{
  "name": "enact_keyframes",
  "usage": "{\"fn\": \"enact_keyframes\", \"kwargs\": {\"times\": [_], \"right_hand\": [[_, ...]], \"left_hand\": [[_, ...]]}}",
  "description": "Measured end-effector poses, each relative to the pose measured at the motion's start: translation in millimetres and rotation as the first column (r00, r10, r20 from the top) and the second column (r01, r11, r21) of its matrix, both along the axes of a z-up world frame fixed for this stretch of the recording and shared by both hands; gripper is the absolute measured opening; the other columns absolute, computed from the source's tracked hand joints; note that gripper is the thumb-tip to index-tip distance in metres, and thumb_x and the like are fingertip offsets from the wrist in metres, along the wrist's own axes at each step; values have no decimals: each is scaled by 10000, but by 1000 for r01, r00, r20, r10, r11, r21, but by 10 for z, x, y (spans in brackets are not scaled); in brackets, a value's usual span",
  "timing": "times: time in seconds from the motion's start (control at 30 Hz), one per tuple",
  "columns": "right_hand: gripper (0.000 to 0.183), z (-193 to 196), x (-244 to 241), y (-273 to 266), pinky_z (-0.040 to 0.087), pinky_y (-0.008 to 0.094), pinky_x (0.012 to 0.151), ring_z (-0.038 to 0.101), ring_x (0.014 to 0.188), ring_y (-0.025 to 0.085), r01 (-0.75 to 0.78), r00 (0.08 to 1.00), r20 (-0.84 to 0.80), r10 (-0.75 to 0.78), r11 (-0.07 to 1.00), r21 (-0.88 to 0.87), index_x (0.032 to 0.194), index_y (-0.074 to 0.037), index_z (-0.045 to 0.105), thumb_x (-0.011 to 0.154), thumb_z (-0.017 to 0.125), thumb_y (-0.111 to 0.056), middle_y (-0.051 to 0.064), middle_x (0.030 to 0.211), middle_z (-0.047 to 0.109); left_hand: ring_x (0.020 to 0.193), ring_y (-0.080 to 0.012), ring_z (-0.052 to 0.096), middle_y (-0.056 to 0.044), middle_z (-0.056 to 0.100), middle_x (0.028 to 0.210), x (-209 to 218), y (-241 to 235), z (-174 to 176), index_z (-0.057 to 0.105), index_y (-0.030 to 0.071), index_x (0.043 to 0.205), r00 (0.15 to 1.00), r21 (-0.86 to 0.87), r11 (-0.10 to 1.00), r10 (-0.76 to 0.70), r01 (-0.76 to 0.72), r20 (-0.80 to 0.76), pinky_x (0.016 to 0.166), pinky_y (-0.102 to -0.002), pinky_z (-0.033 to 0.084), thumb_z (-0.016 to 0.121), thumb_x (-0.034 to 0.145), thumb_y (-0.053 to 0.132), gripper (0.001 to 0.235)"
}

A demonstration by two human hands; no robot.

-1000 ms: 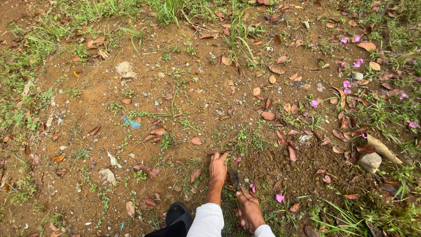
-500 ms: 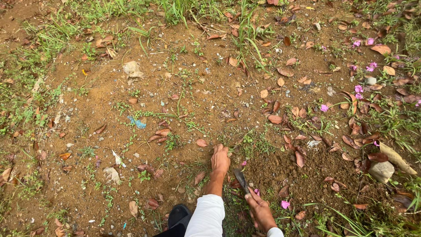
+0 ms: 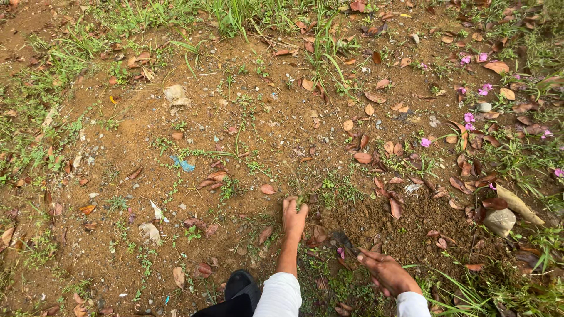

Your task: The person uses a small hand hoe to loosen the soil and remove weeds from a patch of ground. They repeatedly scrape the surface to uproot small plants and clear the area of debris.

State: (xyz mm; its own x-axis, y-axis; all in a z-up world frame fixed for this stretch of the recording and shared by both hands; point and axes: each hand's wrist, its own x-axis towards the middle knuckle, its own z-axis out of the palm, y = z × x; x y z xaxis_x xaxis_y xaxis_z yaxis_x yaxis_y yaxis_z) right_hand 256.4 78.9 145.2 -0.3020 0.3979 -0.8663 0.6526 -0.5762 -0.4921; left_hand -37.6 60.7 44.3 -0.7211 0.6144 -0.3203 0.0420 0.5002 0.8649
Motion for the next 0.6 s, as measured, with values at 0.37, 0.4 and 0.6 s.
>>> {"fn": "enact_keyframes", "kwargs": {"times": [0.37, 0.4, 0.6], "right_hand": [[607, 324, -14, -10, 308, 334, 364, 281, 350, 143, 120, 991, 47, -126, 985, 121, 1529, -317, 535, 950, 647, -459, 54, 558, 438], [610, 308, -3, -7, 297, 332, 364, 287, 350, 142, 112, 992, 50, -119, 987, 119, 1534, -325, 532, 950, 645, -462, 73, 587, 446], [609, 181, 101, 39, 353, 297, 366, 323, 365, 107, 168, 984, 40, -175, 976, 139, 1511, -264, 554, 930, 690, -384, 203, 1229, 758]], "left_hand": [[1434, -336, 513, -133, 560, 1483, 53, 290, -709, 610, 35, 1295, 535, -469, 759, -651, 452, -538, 1122, -432, 524, 541, 1005, -50, 310], [1399, -352, 498, -169, 539, 1463, 76, 304, -788, 604, 31, 1284, 547, -441, 792, -610, 421, -573, 1108, -449, 499, 559, 923, -87, 382], [1300, -281, 519, -150, 554, 1334, 602, -71, -787, 561, 39, 1290, 742, -363, 830, -548, 424, -386, 1164, -412, 464, 591, 932, 7, 361]]}}
